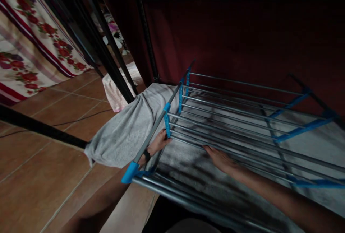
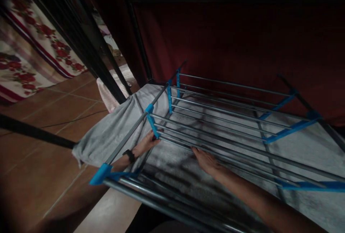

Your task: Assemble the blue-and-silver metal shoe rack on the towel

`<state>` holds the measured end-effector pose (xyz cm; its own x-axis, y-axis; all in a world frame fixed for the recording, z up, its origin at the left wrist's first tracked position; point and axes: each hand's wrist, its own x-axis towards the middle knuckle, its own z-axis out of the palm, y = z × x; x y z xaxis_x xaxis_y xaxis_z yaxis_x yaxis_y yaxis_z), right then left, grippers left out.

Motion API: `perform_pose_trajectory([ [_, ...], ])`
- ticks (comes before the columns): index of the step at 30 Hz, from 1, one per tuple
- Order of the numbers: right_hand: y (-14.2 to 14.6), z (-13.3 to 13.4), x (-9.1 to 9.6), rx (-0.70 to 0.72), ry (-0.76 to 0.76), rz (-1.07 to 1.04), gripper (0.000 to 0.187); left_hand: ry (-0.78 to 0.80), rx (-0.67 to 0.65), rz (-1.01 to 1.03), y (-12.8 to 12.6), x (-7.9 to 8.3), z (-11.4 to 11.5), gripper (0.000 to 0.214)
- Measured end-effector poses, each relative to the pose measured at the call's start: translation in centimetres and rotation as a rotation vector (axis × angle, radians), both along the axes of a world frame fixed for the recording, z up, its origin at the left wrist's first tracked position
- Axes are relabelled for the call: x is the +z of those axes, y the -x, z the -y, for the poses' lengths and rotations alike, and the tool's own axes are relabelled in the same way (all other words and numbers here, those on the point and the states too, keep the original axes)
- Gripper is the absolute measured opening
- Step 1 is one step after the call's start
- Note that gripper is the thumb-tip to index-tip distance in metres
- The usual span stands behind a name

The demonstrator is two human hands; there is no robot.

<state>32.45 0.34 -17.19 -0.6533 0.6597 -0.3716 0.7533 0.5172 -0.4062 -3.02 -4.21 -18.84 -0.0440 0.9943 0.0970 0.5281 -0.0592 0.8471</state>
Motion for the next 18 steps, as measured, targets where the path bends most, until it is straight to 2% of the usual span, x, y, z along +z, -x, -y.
perform_pose_trajectory([
  [9,-0.4,-0.6,-0.7,0.072,-0.079,0.011,0.069,0.018,-0.020,0.019,0.6,0.1,-0.2,0.014],
  [18,-1.2,-1.0,-1.5,0.095,-0.097,-0.003,0.067,-0.013,-0.066,0.023,-0.3,1.1,-1.0,0.017],
])
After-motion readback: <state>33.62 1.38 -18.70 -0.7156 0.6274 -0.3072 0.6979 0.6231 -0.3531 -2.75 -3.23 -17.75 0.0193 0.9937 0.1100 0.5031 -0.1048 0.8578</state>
